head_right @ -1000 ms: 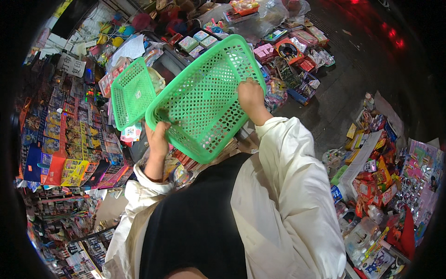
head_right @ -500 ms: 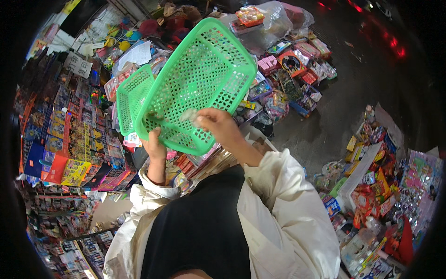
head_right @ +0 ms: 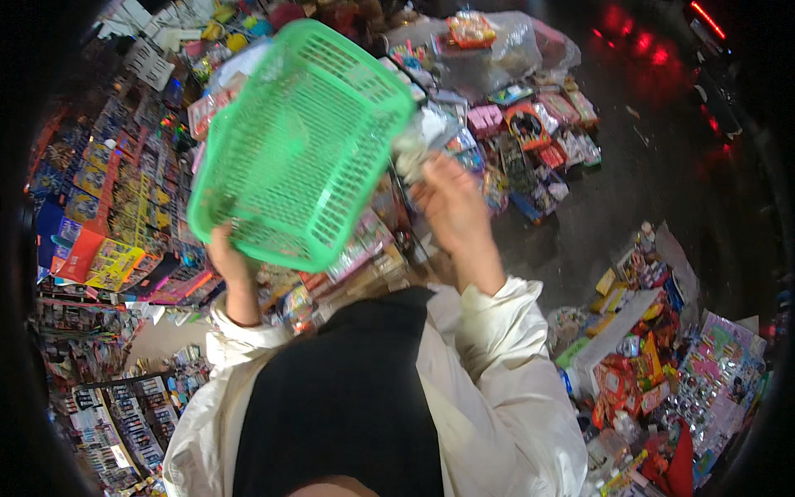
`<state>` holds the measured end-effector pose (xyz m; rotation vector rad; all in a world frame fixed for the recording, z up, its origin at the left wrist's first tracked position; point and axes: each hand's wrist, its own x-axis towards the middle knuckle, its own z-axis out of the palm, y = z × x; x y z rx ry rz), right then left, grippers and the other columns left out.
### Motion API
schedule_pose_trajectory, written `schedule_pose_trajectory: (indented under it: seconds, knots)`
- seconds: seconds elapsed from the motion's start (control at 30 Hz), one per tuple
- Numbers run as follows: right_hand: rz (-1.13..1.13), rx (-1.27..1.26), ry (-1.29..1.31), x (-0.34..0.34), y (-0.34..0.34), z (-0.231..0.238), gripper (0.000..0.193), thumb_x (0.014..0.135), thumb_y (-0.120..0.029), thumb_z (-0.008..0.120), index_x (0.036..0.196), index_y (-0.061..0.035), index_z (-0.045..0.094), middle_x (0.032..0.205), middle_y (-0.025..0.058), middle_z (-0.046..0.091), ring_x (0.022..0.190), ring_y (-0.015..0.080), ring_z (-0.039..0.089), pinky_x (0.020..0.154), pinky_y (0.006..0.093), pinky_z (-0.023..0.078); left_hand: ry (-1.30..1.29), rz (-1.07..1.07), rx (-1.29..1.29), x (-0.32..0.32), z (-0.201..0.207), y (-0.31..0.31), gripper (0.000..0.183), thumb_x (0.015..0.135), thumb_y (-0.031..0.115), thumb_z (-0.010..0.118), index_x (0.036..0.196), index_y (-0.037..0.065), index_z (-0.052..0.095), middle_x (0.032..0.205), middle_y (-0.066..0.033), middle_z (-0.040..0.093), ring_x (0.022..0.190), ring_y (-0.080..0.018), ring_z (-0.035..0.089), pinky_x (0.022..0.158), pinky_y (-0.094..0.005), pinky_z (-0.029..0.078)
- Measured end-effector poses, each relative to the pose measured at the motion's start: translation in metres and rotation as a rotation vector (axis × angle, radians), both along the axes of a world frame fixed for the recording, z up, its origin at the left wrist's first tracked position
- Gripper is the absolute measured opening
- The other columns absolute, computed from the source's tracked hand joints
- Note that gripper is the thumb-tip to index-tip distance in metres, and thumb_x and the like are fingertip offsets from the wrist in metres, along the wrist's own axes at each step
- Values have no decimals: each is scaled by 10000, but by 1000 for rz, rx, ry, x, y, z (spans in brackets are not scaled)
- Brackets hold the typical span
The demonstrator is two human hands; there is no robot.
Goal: The person wipes the inside of a green plastic basket with a white cloth, repeatedly rubbing the bottom and sides. The person then lifts the basket, places it on a counter, and continues wiping the interior.
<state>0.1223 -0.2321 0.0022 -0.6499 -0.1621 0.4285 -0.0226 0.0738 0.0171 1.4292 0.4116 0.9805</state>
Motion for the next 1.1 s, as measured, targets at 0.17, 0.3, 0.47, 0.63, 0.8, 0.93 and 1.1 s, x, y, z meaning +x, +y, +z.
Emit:
schedule_pose_trajectory:
  seconds: [0.17, 0.3, 0.47, 0.63, 0.8, 0.93, 1.1]
  knots:
    - [-404, -273, -35, 10, -76, -11, 187, 934, -33, 627, 1118, -3, 648, 1000, 65, 687, 835, 116, 650, 718, 233, 541, -144, 12, -247, -38, 13, 34, 514, 860, 163, 509, 1341, -15, 472, 1229, -152, 581, 1057, -283, 599, 927, -422, 485]
    - [-627, -571, 11, 7, -121, -35, 226, 926, -46, 649, 1145, 8, 642, 972, 71, 689, 814, 125, 658, 698, 244, 560, -137, 40, -311, -57, 10, 43, 503, 887, 196, 490, 1353, 11, 463, 1217, -159, 592, 1057, -308, 608, 927, -457, 491]
    - [-708, -811, 48, 16, -134, -73, 263, 892, -28, 668, 1145, 33, 630, 961, 80, 679, 808, 143, 661, 681, 247, 554, -113, 90, -361, -63, 1, 50, 447, 888, 210, 506, 1290, 16, 512, 1148, -130, 617, 1007, -282, 617, 897, -444, 500]
    - [-535, -919, 131, 84, -115, -147, 207, 859, -30, 605, 1042, 55, 649, 885, 91, 678, 741, 149, 652, 608, 261, 530, -99, 40, -416, -64, -3, 42, 439, 877, 203, 525, 1276, 19, 520, 1118, -126, 621, 985, -277, 621, 881, -430, 501]
    - [-310, -1125, 333, 143, -103, -197, 224, 888, -32, 556, 1080, 48, 637, 909, 128, 669, 744, 189, 667, 618, 267, 533, -95, 85, -387, -63, -2, 28, 452, 880, 230, 515, 1274, 7, 516, 1130, -139, 619, 981, -279, 620, 883, -432, 500]
    - [-450, -963, 258, 139, -106, -183, 155, 873, -36, 571, 950, 43, 679, 788, 104, 664, 633, 155, 639, 513, 257, 490, -76, 129, -394, -71, 0, 22, 435, 897, 244, 498, 1219, -44, 543, 1096, -176, 646, 988, -311, 636, 910, -451, 497]
    - [-293, -960, 94, 108, -104, -137, 147, 919, -160, 656, 975, -25, 672, 811, 29, 668, 687, 97, 615, 606, 228, 490, -71, 135, -458, -69, -6, 20, 453, 878, 248, 517, 1245, -18, 518, 1104, -152, 635, 981, -289, 632, 898, -437, 503]
